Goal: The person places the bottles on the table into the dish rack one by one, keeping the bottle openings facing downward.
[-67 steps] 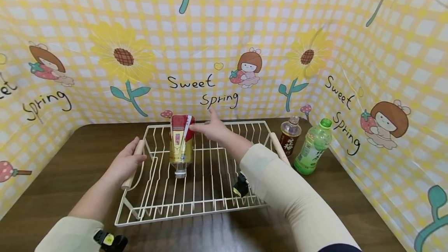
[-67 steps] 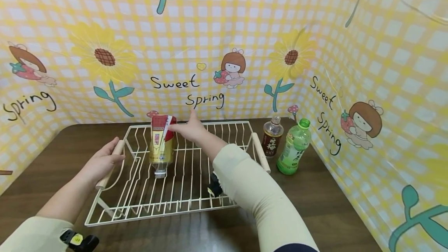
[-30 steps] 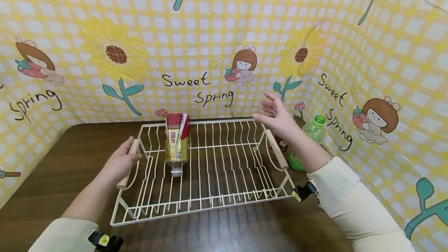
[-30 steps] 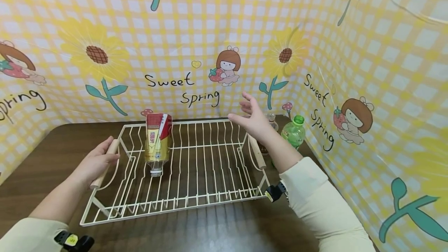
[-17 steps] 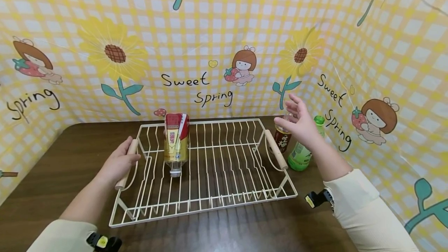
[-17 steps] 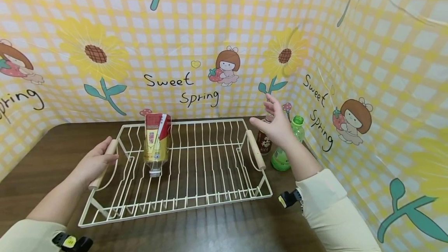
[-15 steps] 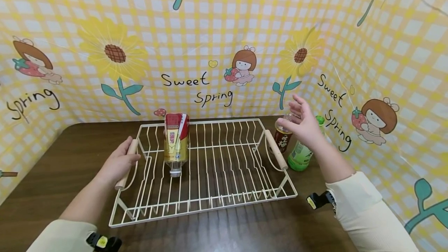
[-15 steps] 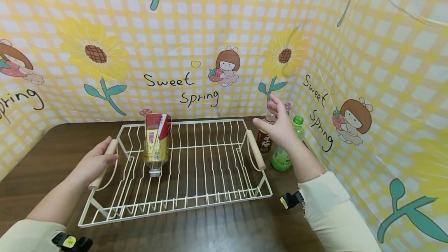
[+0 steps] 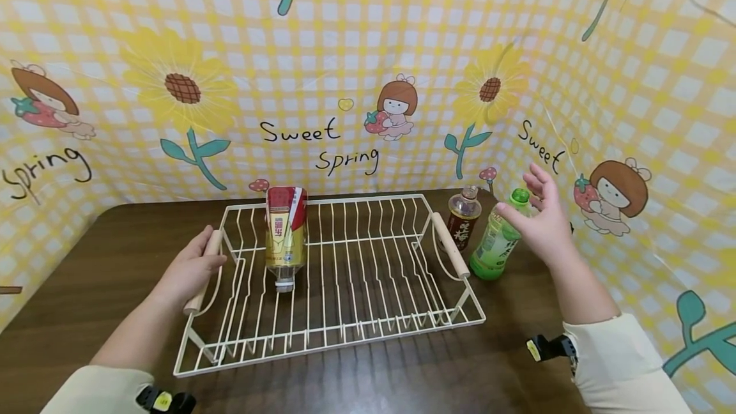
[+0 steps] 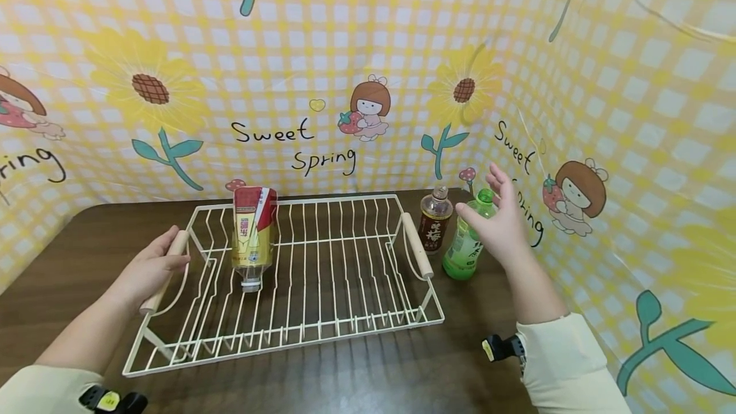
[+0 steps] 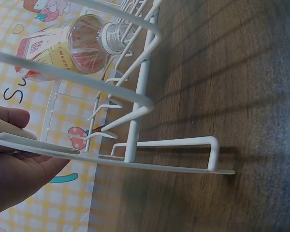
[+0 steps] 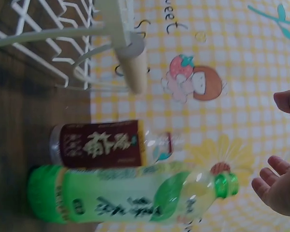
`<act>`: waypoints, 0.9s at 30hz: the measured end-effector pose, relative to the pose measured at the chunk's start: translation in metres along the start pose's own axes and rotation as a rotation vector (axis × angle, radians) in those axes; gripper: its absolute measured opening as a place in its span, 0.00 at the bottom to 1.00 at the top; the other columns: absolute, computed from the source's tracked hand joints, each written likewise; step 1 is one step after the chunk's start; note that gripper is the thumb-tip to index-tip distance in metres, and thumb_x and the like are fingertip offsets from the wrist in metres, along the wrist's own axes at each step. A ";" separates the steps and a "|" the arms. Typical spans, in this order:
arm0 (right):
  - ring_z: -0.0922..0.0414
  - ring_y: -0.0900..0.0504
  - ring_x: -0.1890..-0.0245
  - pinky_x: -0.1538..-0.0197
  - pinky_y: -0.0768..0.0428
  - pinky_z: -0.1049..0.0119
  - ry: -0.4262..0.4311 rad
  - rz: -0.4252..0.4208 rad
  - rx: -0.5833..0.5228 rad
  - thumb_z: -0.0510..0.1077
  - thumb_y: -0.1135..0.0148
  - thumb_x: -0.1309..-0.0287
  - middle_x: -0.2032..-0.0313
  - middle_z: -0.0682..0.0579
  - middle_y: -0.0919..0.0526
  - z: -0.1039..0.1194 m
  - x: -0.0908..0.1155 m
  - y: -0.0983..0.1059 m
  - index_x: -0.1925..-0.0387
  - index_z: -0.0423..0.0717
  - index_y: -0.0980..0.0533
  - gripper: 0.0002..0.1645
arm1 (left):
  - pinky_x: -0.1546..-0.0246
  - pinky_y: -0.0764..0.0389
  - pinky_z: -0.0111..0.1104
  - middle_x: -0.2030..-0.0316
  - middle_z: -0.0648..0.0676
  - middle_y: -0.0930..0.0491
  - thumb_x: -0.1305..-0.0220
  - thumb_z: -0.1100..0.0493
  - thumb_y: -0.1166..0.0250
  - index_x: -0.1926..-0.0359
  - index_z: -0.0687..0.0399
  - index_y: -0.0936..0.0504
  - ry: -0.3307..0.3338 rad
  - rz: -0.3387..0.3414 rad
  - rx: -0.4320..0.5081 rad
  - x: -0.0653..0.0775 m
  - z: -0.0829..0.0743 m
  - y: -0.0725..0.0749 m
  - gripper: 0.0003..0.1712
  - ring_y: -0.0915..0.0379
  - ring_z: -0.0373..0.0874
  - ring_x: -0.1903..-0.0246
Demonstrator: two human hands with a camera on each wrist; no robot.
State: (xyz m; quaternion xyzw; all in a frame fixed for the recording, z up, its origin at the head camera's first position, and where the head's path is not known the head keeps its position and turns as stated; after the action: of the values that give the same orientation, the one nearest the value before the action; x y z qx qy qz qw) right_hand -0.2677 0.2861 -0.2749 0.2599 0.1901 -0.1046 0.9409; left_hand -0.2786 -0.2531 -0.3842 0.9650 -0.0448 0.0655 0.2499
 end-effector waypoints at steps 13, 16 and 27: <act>0.35 0.56 0.25 0.26 0.54 0.39 -0.118 -0.057 0.002 0.40 0.32 0.44 0.24 0.36 0.57 -0.066 0.007 -0.002 0.23 0.45 0.61 0.60 | 0.59 0.37 0.16 0.26 0.74 0.70 0.28 0.65 0.53 0.25 0.62 0.75 -0.002 -0.003 0.004 0.000 0.001 0.000 0.45 0.55 0.68 0.30; 0.33 0.53 0.27 0.27 0.51 0.37 -0.145 -0.073 0.013 0.41 0.31 0.46 0.25 0.34 0.57 -0.081 0.010 -0.007 0.23 0.47 0.62 0.62 | 0.61 0.37 0.14 0.26 0.74 0.71 0.28 0.65 0.53 0.25 0.62 0.75 -0.005 -0.003 0.013 0.000 0.000 0.000 0.45 0.55 0.68 0.30; 0.34 0.40 0.32 0.31 0.39 0.40 -0.185 -0.118 -0.036 0.38 0.29 0.49 0.27 0.33 0.47 -0.109 0.014 -0.024 0.23 0.47 0.62 0.63 | 0.62 0.37 0.13 0.26 0.75 0.71 0.29 0.65 0.52 0.26 0.63 0.75 -0.008 -0.003 0.019 0.001 -0.001 -0.001 0.46 0.56 0.69 0.30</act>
State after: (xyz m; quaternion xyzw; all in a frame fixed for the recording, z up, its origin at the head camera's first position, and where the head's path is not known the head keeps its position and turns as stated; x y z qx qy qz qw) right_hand -0.2956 0.3217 -0.3779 0.2206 0.1194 -0.1802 0.9511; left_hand -0.2780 -0.2518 -0.3834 0.9677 -0.0437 0.0619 0.2405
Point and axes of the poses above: each hand's wrist, its own x-axis away from the middle knuckle, its own y-axis out of the back of the hand, z = x × y, the point moved 5 cm from there along -x, towards the middle knuckle
